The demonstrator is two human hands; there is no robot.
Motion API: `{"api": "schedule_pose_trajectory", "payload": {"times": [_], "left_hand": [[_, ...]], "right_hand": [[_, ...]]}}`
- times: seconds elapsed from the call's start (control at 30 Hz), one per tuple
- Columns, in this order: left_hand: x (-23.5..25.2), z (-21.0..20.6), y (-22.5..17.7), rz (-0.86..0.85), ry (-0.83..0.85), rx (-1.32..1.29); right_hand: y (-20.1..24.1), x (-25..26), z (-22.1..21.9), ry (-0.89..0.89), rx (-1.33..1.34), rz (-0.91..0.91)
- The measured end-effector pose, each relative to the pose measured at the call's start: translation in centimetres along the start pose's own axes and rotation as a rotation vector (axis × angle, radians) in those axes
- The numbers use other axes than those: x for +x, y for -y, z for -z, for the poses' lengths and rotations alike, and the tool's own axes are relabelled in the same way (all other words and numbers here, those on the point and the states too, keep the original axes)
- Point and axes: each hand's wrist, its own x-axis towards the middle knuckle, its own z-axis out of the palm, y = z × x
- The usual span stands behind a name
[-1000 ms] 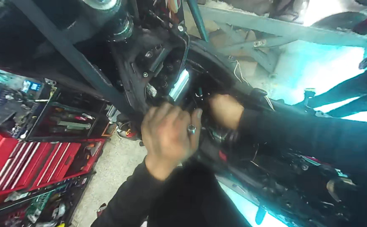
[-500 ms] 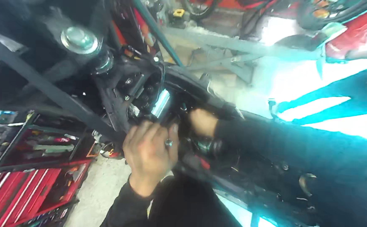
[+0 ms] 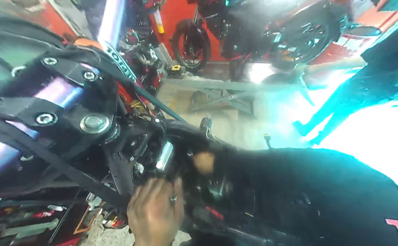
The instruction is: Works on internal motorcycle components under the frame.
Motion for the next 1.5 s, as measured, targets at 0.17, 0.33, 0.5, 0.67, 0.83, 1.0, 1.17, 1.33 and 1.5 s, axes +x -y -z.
{"api": "schedule_pose_trajectory", "payload": {"times": [0.17,0.33,0.5,0.67,0.83,1.0,1.17,1.33,1.5], "left_hand": [[0.0,0.6,0.0,0.019,0.074,0.000],[0.1,1.0,-0.1,0.016,0.128,-0.005],[0.2,1.0,-0.1,0.015,0.148,-0.006],[0.1,1.0,0.0,0.010,0.171,-0.018],[0.1,1.2,0.1,-0.010,0.216,-0.016],[0.2,1.4,0.4,-0.030,0.271,-0.002],[0.3,1.5,0.5,-0.030,0.281,-0.008],[0.4,1.4,0.3,-0.016,0.271,-0.017],[0.5,1.1,0.0,0.009,0.235,-0.034]], "right_hand": [[-1.1,2.7,-1.7,-0.065,0.019,0.069],[-1.6,3.3,-2.2,-0.130,0.121,0.091],[-0.9,3.9,-3.2,-0.252,0.170,-0.023],[-0.8,3.3,-2.0,-0.134,0.139,0.009],[-1.5,3.9,-1.5,-0.038,0.081,0.086],[-0.9,4.0,-1.5,-0.062,0.100,0.025],[-1.1,3.8,-1.6,-0.091,0.183,0.030],[-1.9,4.1,-1.7,-0.096,0.179,0.105],[-1.3,3.7,-1.4,-0.081,0.158,0.078]]}}
